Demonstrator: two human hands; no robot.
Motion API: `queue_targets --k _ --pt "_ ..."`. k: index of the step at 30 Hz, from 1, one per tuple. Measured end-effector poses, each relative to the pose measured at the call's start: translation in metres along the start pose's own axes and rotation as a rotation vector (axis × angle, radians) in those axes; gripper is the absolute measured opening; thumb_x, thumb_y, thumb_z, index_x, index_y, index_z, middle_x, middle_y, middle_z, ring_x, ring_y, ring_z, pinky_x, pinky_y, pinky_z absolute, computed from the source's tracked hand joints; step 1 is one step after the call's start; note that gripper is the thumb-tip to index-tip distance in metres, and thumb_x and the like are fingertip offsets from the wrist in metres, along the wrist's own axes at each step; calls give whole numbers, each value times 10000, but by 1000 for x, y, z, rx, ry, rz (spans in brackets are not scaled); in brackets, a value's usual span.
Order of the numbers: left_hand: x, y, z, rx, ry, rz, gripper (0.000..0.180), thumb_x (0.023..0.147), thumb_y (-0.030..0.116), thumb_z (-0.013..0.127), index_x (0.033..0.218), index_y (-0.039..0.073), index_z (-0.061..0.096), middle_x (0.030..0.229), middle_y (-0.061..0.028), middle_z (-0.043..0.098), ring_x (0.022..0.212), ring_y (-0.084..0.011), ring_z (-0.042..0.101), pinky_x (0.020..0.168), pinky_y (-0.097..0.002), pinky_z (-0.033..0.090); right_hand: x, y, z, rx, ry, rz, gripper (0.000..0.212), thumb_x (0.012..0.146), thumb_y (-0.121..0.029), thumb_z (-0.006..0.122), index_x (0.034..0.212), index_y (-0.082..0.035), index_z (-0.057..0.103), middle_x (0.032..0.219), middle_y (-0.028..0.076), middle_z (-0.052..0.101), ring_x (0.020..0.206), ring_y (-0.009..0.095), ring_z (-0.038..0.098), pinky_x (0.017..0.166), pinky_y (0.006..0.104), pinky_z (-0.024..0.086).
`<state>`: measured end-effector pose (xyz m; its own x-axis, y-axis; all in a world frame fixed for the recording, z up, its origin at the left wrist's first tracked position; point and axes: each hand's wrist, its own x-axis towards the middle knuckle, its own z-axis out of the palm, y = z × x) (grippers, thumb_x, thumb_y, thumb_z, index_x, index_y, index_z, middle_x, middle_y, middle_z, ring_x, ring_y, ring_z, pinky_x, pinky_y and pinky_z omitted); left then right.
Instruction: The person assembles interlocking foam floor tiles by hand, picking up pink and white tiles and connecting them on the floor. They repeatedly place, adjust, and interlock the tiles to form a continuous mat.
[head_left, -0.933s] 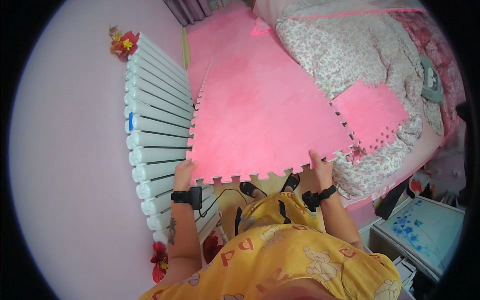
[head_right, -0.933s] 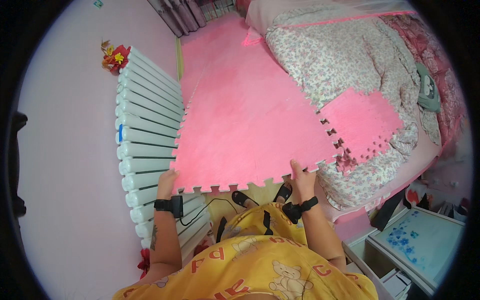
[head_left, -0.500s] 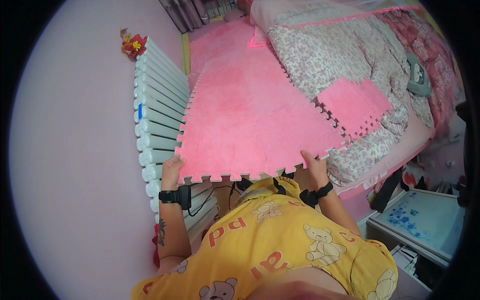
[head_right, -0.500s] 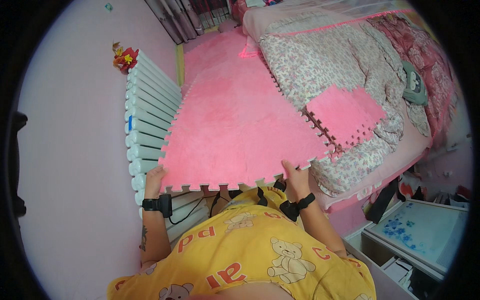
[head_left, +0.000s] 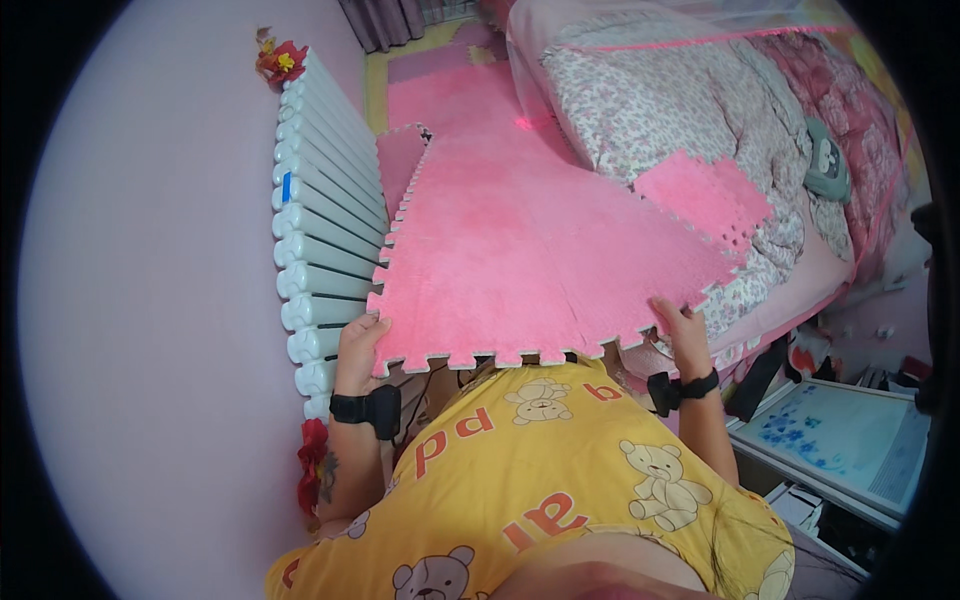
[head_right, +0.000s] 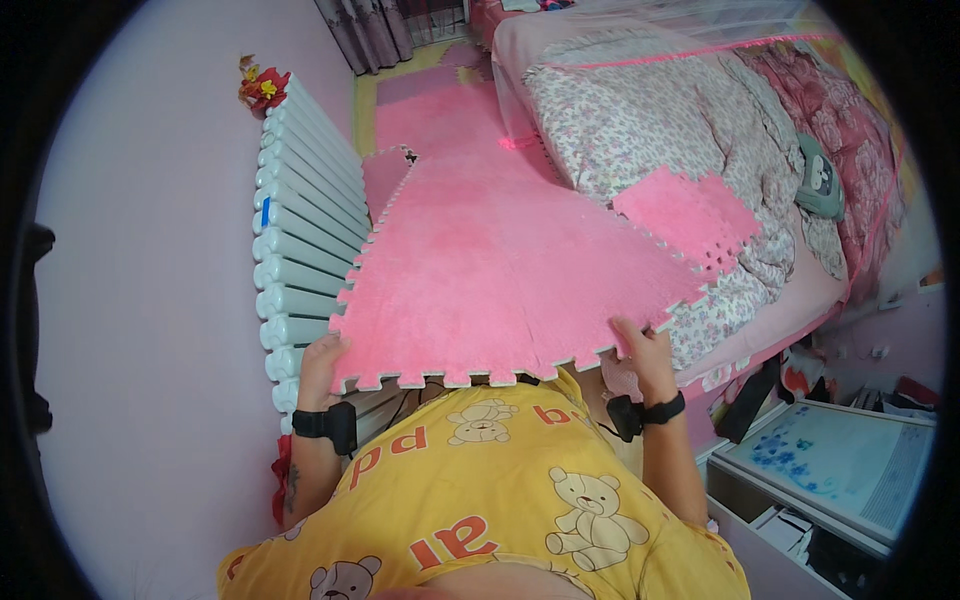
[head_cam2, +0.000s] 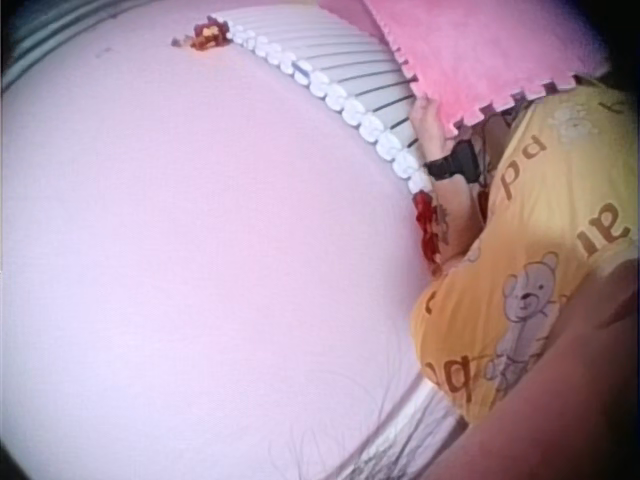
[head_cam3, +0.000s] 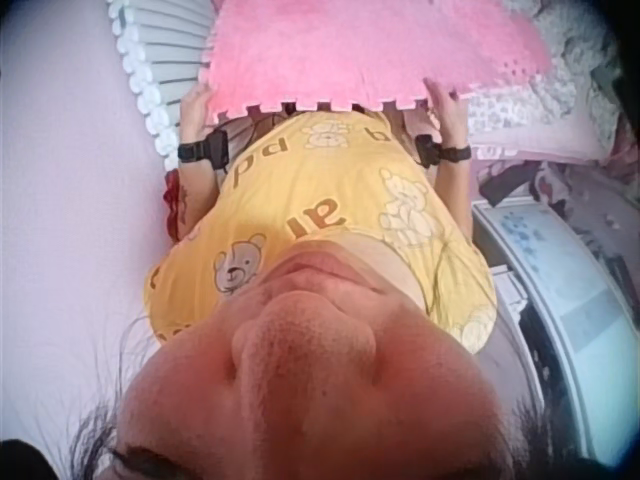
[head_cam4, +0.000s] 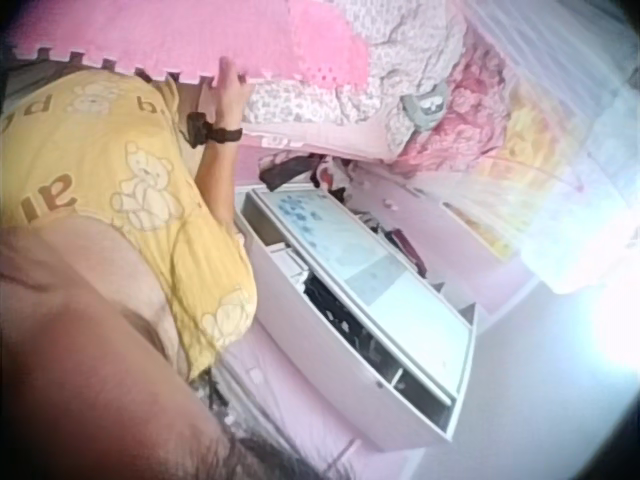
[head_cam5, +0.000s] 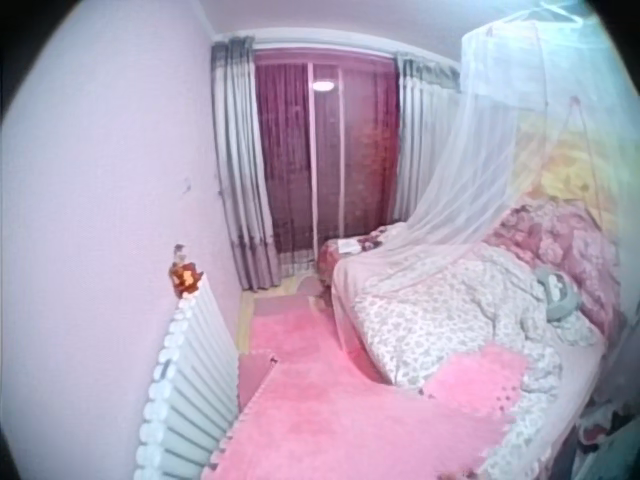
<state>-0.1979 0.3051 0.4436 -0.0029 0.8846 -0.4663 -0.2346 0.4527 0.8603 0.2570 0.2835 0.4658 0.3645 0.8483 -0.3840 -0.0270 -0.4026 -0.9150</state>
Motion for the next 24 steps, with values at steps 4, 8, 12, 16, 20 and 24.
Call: queue_targets --k 4,8,12,16,20,24 --pt "-21 10 -9 -140 -17 -101 217 883 50 542 1071 -53 580 985 -103 651 823 -156 636 762 -280 507 -29 -23 -5 57 66 61 156 825 -136 642 849 19 648 764 54 633 602 144 593 466 277 443" --pt "-21 -11 -20 -260 -114 -96 313 878 48 537 1171 -60 535 1077 -119 626 918 -176 628 820 -302 500 -29 -24 -2 8 14 105 205 828 -180 634 868 20 650 758 63 626 585 160 593 500 271 453" --pt "25 -70 -44 -209 -64 -153 403 869 64 557 1257 -29 500 1096 -98 623 939 -170 620 825 -297 491 7 7 13 -216 -15 9 254 822 -226 644 934 1 656 885 63 662 673 159 612 528 263 469" --pt "89 -136 -76 -80 -44 -363 422 856 121 593 1265 43 526 1000 -40 644 795 -131 613 669 -292 489 52 44 23 -133 -82 166 263 827 -219 638 982 -7 642 954 69 671 686 158 608 558 290 503" --pt "125 -169 -83 5 -11 -456 387 843 200 620 1218 116 573 930 -9 648 698 -106 586 564 -294 462 89 63 36 -90 -92 285 266 828 -202 638 1005 -5 622 954 79 652 717 176 613 574 309 524" --pt "140 -145 -72 -61 -65 -338 436 829 261 640 1225 104 552 1017 -41 636 804 -131 596 654 -281 464 110 62 49 -40 -41 255 246 842 -175 624 1005 8 601 940 87 623 777 213 628 595 328 543"
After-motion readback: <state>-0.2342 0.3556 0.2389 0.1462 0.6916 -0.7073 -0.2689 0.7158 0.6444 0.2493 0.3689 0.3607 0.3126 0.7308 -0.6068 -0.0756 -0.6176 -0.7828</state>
